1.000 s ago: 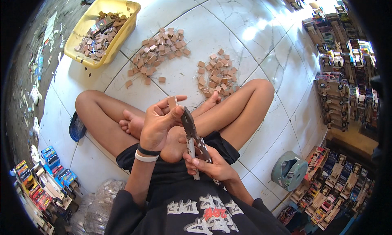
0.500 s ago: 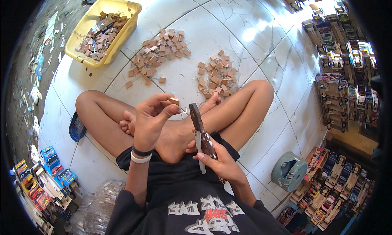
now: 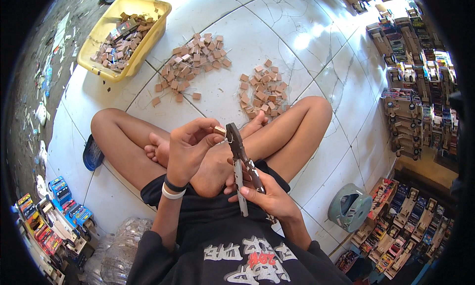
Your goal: The person sits cross-legged on the floor and repeatedly picks up small rectangular cardboard pieces. Using a utility knife, they trim the edges of each piece and place the finished pieces into a yellow bin. The process is repeated for multiple pieces throughout the clip.
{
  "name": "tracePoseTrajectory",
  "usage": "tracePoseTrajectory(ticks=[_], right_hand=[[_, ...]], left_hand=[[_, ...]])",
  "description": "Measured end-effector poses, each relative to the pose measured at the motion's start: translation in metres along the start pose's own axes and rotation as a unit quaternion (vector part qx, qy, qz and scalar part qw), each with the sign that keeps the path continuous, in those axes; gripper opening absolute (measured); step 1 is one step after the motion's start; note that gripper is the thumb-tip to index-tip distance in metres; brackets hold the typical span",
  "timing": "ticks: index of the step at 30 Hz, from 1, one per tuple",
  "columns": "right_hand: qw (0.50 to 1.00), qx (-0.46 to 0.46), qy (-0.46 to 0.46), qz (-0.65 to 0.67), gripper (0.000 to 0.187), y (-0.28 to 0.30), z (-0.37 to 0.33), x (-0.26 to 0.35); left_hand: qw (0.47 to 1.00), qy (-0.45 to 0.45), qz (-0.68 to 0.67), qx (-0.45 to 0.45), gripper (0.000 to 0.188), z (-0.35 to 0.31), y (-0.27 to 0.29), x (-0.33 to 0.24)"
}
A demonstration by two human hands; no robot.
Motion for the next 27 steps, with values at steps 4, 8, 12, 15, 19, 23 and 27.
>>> tracePoseTrajectory(ticks=[4,8,12,15,19,23,27], right_hand=[[1.0,0.002,0.0,0.006,0.072,-0.001,0.0,0.001],[1.0,0.001,0.004,0.007,0.071,-0.001,0.0,0.001],[1.0,0.009,0.01,-0.011,0.07,0.0,0.001,0.0],[1.0,0.011,0.006,-0.01,0.068,0.0,0.001,-0.001],[1.0,0.011,-0.001,-0.013,0.061,-0.001,0.003,-0.005],[0.999,0.011,-0.053,0.001,0.048,0.003,0.005,-0.021],[0.998,-0.002,-0.059,-0.033,0.03,0.003,0.009,-0.043]], left_hand=[[1.0,-0.008,0.009,0.0,0.021,0.001,0.0,-0.002],[1.0,-0.011,0.007,-0.006,0.021,0.001,-0.002,-0.004],[1.0,-0.009,0.023,-0.011,0.021,0.0,-0.002,-0.005],[0.999,-0.009,0.032,-0.01,0.022,0.0,-0.002,-0.006],[0.998,-0.012,0.062,-0.015,0.022,-0.003,-0.001,-0.007],[0.997,0.004,0.082,-0.017,0.021,-0.005,0.002,-0.005],[0.994,0.023,0.102,-0.007,0.019,-0.013,0.005,-0.001]])
Point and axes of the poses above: each hand's wrist, its own z-axis towards the middle knuckle, its own y-axis out of the back of the hand, x = y × z, the point moved 5 cm from there along z, towards the middle knuckle, and after that the axes turned 1 degree about -x, right-handed, at the moved point
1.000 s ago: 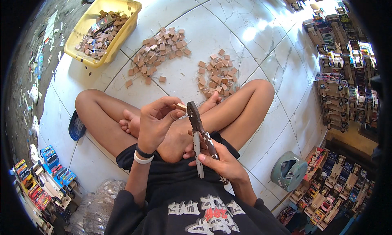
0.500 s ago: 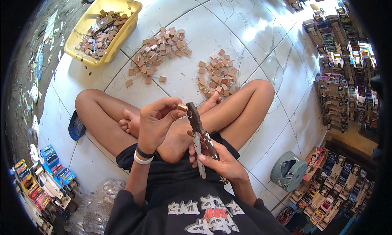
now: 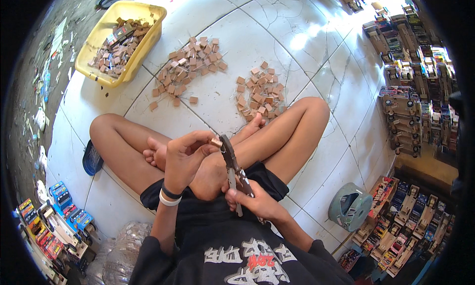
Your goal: The person sits cross-legged on the floor and repeatedly picks up small rectangular cardboard pieces. Using a utility knife, they trim the edges of each piece and place the finished pieces into a yellow bin. The process is repeated for multiple pieces throughout the clip.
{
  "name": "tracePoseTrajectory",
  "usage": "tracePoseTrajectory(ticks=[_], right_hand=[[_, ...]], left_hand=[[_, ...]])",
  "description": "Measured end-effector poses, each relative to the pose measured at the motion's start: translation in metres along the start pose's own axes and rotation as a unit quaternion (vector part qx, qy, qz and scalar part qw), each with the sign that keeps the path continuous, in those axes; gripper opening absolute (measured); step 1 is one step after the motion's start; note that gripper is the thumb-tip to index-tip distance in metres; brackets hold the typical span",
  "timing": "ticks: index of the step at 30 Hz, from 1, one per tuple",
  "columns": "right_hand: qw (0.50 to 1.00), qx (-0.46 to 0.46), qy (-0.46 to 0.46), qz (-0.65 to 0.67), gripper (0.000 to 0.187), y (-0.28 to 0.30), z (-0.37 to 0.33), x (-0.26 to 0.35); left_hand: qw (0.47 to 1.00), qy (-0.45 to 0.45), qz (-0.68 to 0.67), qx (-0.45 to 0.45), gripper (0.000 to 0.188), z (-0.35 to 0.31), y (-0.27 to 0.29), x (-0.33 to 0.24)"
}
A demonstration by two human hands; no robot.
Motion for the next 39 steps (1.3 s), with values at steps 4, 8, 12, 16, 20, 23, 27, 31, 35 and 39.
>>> tracePoseTrajectory(ticks=[4,8,12,16,20,23,27,31,35,39], right_hand=[[0.993,-0.042,0.051,-0.103,0.024,0.003,0.002,-0.001],[0.962,-0.134,0.139,-0.195,0.029,0.009,0.007,0.015],[0.887,-0.273,0.124,-0.352,0.044,0.031,0.003,0.029],[0.912,-0.298,0.088,-0.268,0.046,0.047,0.01,0.02],[0.938,-0.284,0.115,-0.159,0.05,0.057,0.022,0.006],[0.957,-0.252,0.104,-0.101,0.054,0.063,0.03,-0.007],[0.947,-0.257,0.145,-0.127,0.066,0.066,0.044,-0.007],[0.934,-0.246,0.187,-0.18,0.081,0.062,0.054,-0.002],[0.876,-0.262,0.28,-0.293,0.087,0.055,0.061,0.016],[0.877,-0.233,0.269,-0.322,0.089,0.053,0.079,0.035]], left_hand=[[0.999,0.013,0.029,-0.017,0.02,-0.006,0.005,0.008],[0.994,-0.007,0.079,-0.072,0.022,-0.002,0.007,0.009],[0.99,-0.113,0.069,-0.037,0.012,0.009,0.004,-0.017],[0.995,-0.08,0.062,-0.021,0.008,0.026,0.006,-0.026],[0.998,-0.045,0.043,-0.017,0.012,0.066,0.0,0.01],[0.978,-0.071,0.195,-0.012,0.016,0.085,0.0,0.046],[0.908,-0.115,0.401,0.025,0.026,0.105,0.0,0.079],[0.852,-0.178,0.491,0.046,0.027,0.121,-0.005,0.089],[0.881,-0.133,0.453,0.041,0.029,0.127,0.0,0.092],[0.917,-0.085,0.389,0.028,0.033,0.128,0.009,0.094]])
Point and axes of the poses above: each hand's wrist, its own z-axis towards the middle knuckle, its own y-axis out of the back of the hand, x = y × z, the point moved 5 cm from there along z, towards the middle knuckle, and after that the axes turned 1 degree about -x, right-handed, at the moved point
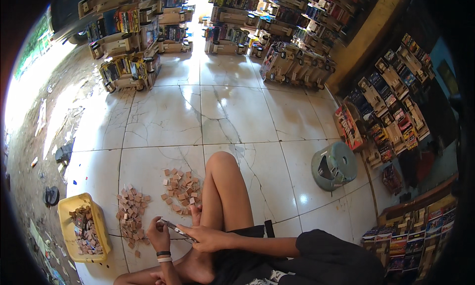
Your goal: The person sits cross-legged on the floor and repeatedly picks up small rectangular cardboard pieces. Using a utility knife, they trim the edges of each piece and place the finished pieces into a yellow bin. The process is repeated for multiple pieces throughout the clip.
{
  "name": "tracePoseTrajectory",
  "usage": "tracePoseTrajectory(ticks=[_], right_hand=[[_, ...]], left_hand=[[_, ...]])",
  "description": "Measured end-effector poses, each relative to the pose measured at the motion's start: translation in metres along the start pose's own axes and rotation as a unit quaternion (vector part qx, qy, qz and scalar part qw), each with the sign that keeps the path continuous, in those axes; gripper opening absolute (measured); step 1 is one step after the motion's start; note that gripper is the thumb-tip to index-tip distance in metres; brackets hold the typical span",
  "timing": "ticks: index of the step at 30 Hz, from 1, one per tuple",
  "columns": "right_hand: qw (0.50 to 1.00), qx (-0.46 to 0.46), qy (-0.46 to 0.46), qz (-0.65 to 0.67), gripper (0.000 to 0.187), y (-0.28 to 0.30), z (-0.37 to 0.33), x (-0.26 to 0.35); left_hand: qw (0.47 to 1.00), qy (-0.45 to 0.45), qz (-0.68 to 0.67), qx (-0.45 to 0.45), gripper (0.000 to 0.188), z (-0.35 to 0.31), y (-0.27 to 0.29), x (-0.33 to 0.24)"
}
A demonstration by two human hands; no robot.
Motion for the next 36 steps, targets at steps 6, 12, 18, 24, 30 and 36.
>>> tracePoseTrajectory(ticks=[6,12,18,24,30,36], right_hand=[[0.997,0.066,-0.028,-0.041,0.092,-0.001,0.022,0.007],[0.996,0.036,0.0,-0.076,0.092,-0.01,0.033,0.005],[0.997,0.01,0.028,-0.068,0.093,-0.01,0.027,0.015],[0.996,0.039,-0.048,-0.07,0.092,-0.014,0.032,0.007],[0.997,0.015,-0.025,-0.07,0.092,-0.019,0.038,0.003],[0.997,0.041,-0.046,-0.054,0.092,-0.014,0.036,0.008]], left_hand=[[0.999,-0.023,-0.013,-0.018,0.039,0.003,0.002,0.006],[0.999,-0.025,0.011,-0.018,0.041,0.003,0.001,0.015],[0.999,0.005,-0.036,-0.021,0.042,-0.003,0.001,0.006],[0.996,0.014,0.05,-0.078,0.046,-0.004,0.005,0.001],[0.995,0.034,0.036,-0.082,0.05,-0.002,0.004,0.026],[0.996,0.025,0.044,-0.078,0.047,0.003,0.006,0.037]])
Point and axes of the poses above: each hand's wrist, its own z-axis towards the middle knuckle, its own y-axis out of the back of the hand, x = y × z, the point moved 5 cm from there along z, towards the middle knuckle, and after that the axes turned 1 degree about -x, right-handed, at the moved point
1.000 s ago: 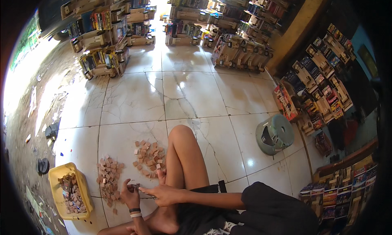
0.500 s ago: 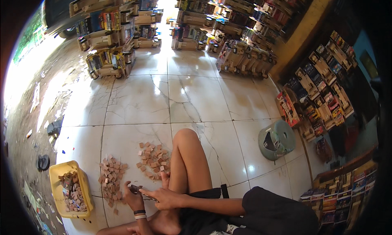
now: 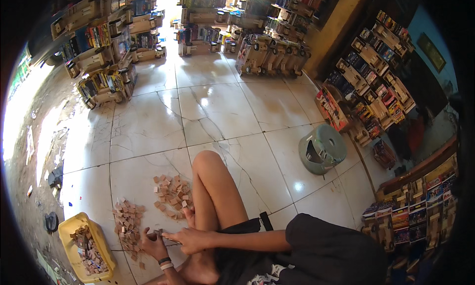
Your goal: The person sits cross-legged on the floor and repeatedly picks up small rectangular cardboard pieces. Using a utility knife, they trim the edges of each piece and place the finished pieces into a yellow bin. The process is repeated for multiple pieces throughout the clip.
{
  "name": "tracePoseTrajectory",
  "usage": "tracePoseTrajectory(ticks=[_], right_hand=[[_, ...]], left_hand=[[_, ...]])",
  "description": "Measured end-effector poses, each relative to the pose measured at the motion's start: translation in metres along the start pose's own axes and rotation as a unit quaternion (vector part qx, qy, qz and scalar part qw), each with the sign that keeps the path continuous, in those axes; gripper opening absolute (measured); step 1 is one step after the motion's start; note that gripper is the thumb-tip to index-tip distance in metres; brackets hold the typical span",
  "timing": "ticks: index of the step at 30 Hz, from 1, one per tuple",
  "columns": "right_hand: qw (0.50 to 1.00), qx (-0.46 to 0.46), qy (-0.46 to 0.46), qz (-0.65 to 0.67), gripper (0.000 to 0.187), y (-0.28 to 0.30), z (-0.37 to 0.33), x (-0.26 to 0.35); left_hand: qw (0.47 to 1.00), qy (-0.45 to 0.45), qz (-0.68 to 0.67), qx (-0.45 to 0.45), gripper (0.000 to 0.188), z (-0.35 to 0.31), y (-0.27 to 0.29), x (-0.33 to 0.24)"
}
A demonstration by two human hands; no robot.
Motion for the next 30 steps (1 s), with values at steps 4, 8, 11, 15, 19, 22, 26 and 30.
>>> tracePoseTrajectory(ticks=[4,8,11,15,19,22,26,30], right_hand=[[0.998,-0.029,0.029,-0.046,0.093,0.002,0.0,0.007],[0.999,-0.019,0.014,-0.035,0.093,0.002,0.0,0.005],[1.0,0.0,0.0,-0.03,0.093,0.004,0.001,0.007],[0.999,0.009,-0.031,-0.042,0.086,0.004,0.002,0.007],[1.0,0.007,-0.018,-0.012,0.091,0.003,0.0,0.006],[0.999,0.002,-0.013,-0.031,0.095,0.001,-0.001,0.007],[0.999,0.005,-0.027,-0.018,0.095,0.003,0.0,0.007],[0.999,-0.003,-0.001,-0.034,0.095,0.005,-0.002,0.009]], left_hand=[[1.0,-0.02,0.004,0.001,0.043,0.0,0.004,-0.006],[1.0,0.003,-0.007,-0.007,0.039,-0.002,0.004,-0.011],[1.0,-0.006,0.001,-0.008,0.039,0.0,0.005,-0.013],[1.0,0.016,-0.002,0.005,0.042,-0.001,0.005,-0.008],[0.999,0.032,-0.019,0.017,0.044,-0.01,0.0,-0.012],[1.0,0.014,0.001,-0.007,0.043,-0.012,0.002,-0.02],[0.998,0.024,-0.025,-0.047,0.04,-0.011,0.004,-0.026],[0.999,0.014,-0.006,-0.041,0.036,-0.011,0.004,-0.025]])
Point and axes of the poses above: each hand's wrist, its own z-axis towards the middle knuckle, its own y-axis out of the back of the hand, x = y × z, the point moved 5 cm from there along z, towards the middle knuckle, and after that the axes turned 1 degree about -x, right-handed, at the moved point
